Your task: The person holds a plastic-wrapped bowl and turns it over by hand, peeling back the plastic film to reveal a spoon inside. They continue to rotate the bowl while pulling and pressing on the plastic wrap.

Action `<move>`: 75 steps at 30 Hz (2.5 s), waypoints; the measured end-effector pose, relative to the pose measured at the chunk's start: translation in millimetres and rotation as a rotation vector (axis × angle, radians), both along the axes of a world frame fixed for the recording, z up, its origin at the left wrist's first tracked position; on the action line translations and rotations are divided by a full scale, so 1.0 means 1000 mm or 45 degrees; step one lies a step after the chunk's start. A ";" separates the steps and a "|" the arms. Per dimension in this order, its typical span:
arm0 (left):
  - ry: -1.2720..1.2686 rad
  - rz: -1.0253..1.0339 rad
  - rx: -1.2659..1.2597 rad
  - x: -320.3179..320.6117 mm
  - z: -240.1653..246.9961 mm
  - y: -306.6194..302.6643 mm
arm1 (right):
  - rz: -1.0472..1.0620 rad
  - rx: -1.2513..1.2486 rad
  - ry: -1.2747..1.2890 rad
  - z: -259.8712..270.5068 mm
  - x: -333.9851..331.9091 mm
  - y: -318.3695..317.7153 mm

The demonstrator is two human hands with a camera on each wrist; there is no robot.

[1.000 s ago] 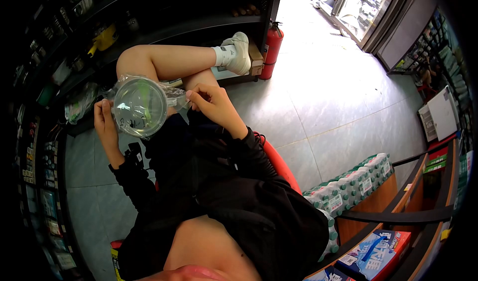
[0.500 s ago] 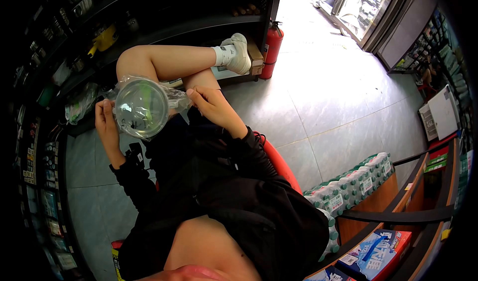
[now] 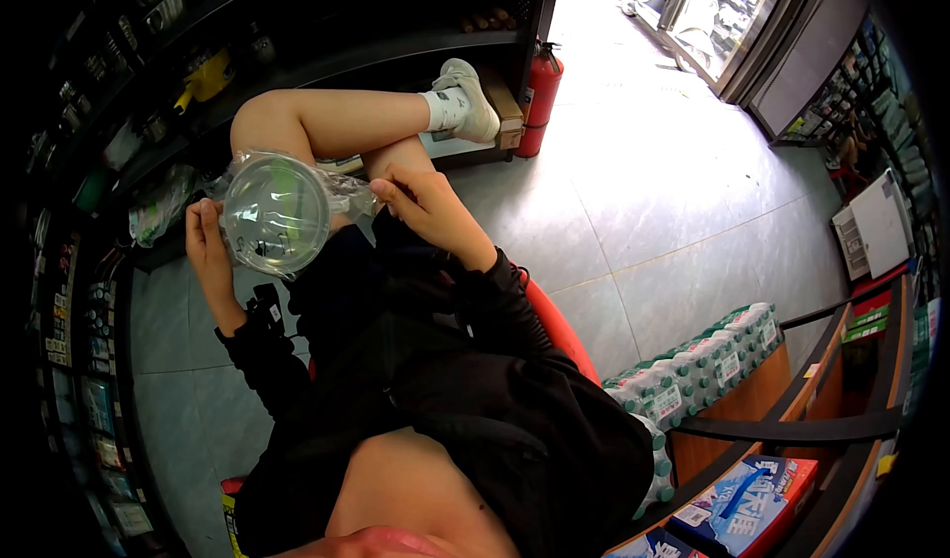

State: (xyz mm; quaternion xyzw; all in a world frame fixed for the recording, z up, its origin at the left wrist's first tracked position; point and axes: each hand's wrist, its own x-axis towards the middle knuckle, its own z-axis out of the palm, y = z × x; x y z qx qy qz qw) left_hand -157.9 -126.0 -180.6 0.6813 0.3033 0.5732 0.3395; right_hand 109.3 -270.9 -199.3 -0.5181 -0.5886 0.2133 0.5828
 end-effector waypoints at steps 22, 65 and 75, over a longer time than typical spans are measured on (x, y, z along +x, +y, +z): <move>-0.022 0.035 0.005 -0.006 0.000 0.003 | -0.081 0.124 -0.066 0.010 0.005 -0.007; -0.031 0.018 -0.032 -0.013 -0.001 0.010 | -0.059 0.081 -0.047 0.003 -0.006 0.000; 0.003 0.097 -0.015 -0.011 0.003 0.006 | -0.163 0.062 -0.034 0.011 -0.009 -0.001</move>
